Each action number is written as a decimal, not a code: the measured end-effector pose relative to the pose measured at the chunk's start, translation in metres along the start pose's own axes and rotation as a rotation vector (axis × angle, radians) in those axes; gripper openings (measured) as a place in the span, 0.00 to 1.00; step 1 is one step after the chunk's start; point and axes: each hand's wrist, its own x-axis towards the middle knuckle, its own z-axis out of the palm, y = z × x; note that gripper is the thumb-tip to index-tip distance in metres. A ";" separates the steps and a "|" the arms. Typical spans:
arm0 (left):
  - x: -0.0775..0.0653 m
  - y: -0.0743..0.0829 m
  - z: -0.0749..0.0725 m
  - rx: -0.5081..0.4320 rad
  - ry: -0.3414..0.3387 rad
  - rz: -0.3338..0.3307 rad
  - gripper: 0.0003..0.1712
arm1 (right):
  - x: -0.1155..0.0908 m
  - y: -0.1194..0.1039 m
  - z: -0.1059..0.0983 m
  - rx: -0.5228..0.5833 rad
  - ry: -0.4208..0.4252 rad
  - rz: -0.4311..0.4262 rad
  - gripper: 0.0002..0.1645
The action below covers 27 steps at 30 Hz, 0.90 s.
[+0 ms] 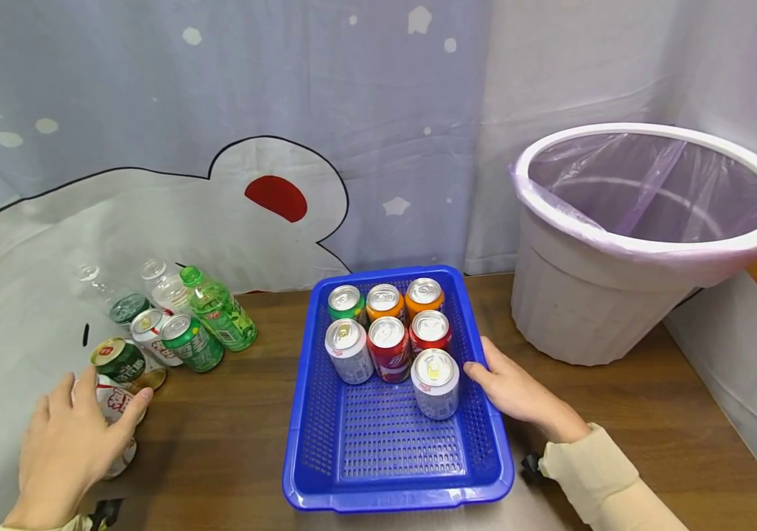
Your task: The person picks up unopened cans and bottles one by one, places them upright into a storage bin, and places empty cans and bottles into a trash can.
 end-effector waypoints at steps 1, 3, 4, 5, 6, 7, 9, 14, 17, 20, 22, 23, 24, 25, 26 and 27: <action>0.001 -0.004 0.000 0.005 -0.009 -0.015 0.62 | 0.000 0.000 0.000 0.002 0.000 0.000 0.31; 0.002 -0.012 0.000 0.014 -0.027 -0.034 0.64 | 0.000 0.000 0.000 0.002 0.000 -0.002 0.31; 0.003 -0.016 0.000 0.014 -0.041 -0.043 0.64 | 0.000 0.000 0.000 0.002 -0.004 -0.007 0.31; 0.003 -0.020 0.000 0.016 -0.055 -0.049 0.64 | 0.000 0.000 0.000 0.004 -0.004 -0.008 0.31; 0.004 -0.024 0.001 0.017 -0.072 -0.056 0.65 | 0.000 0.000 0.000 0.005 -0.005 -0.008 0.31; 0.005 -0.027 0.001 0.013 -0.091 -0.066 0.66 | 0.000 0.000 0.000 0.005 -0.004 -0.008 0.31; 0.006 -0.032 0.003 0.002 -0.139 -0.095 0.67 | 0.000 -0.001 0.000 0.005 -0.002 -0.004 0.31; 0.007 -0.040 0.005 -0.001 -0.217 -0.136 0.68 | -0.001 -0.001 0.000 0.004 0.001 0.004 0.30; 0.007 -0.043 0.006 0.006 -0.217 -0.121 0.64 | -0.001 -0.002 0.000 0.005 -0.003 0.001 0.30; 0.006 -0.046 0.006 0.002 -0.214 -0.113 0.61 | -0.001 -0.001 0.000 0.009 -0.004 0.004 0.30; 0.006 -0.047 0.007 -0.004 -0.215 -0.117 0.60 | -0.001 -0.001 0.000 0.011 -0.007 -0.003 0.31; 0.005 -0.047 0.007 -0.008 -0.216 -0.121 0.60 | 0.000 -0.001 0.000 0.012 -0.007 -0.004 0.31; 0.005 -0.048 0.007 -0.011 -0.217 -0.127 0.59 | 0.000 -0.001 0.000 0.013 -0.006 -0.005 0.31; 0.005 -0.048 0.007 -0.009 -0.220 -0.132 0.57 | 0.000 -0.001 0.000 0.010 -0.008 -0.008 0.31; 0.005 -0.049 0.007 -0.008 -0.224 -0.138 0.56 | 0.000 -0.001 0.000 0.009 -0.007 -0.008 0.31; 0.004 -0.049 0.007 -0.010 -0.226 -0.144 0.54 | 0.000 -0.001 0.000 0.006 -0.008 -0.008 0.31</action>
